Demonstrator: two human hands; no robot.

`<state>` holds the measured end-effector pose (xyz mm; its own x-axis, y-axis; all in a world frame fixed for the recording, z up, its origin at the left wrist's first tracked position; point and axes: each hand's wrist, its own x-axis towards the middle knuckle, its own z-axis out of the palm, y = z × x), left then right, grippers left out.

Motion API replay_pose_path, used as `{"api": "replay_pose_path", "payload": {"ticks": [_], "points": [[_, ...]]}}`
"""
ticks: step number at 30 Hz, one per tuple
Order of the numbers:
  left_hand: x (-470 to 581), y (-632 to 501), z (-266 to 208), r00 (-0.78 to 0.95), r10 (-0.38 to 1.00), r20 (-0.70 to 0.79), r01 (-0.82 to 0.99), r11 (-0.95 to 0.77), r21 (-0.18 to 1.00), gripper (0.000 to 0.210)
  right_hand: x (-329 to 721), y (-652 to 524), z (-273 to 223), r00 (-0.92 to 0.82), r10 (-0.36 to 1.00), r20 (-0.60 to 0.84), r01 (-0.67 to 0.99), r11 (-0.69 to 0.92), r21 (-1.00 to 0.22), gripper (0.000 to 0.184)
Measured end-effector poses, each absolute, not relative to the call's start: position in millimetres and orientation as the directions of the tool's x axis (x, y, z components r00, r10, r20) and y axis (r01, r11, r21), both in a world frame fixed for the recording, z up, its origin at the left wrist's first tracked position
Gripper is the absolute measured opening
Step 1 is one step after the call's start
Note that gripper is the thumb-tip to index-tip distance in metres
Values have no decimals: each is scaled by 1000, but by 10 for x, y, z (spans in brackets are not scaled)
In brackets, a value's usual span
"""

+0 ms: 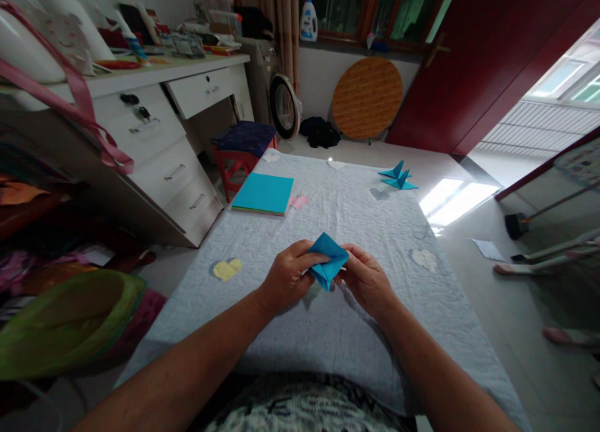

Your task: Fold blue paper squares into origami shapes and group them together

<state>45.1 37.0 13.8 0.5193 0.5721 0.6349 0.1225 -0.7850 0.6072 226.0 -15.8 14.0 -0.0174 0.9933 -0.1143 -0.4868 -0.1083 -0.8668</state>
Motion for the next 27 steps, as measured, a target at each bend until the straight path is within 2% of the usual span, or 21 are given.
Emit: {"api": "replay_pose_path", "payload": {"ticks": [8,16,27], "points": [[453,366,151,538,552,637,142,-804,577,26,2262,-163,67,-50,992,-116,-463,-126,-877,27],[461,376,154,565,530,633,129,-814,567,25,2272,-172,15,-36,993,-110,-354,-116,-928,31],[462,359,173,565,580,587,141,-768,624,16,2231,-186,99,-28,995,-98,-309,-102,-946,31]]}}
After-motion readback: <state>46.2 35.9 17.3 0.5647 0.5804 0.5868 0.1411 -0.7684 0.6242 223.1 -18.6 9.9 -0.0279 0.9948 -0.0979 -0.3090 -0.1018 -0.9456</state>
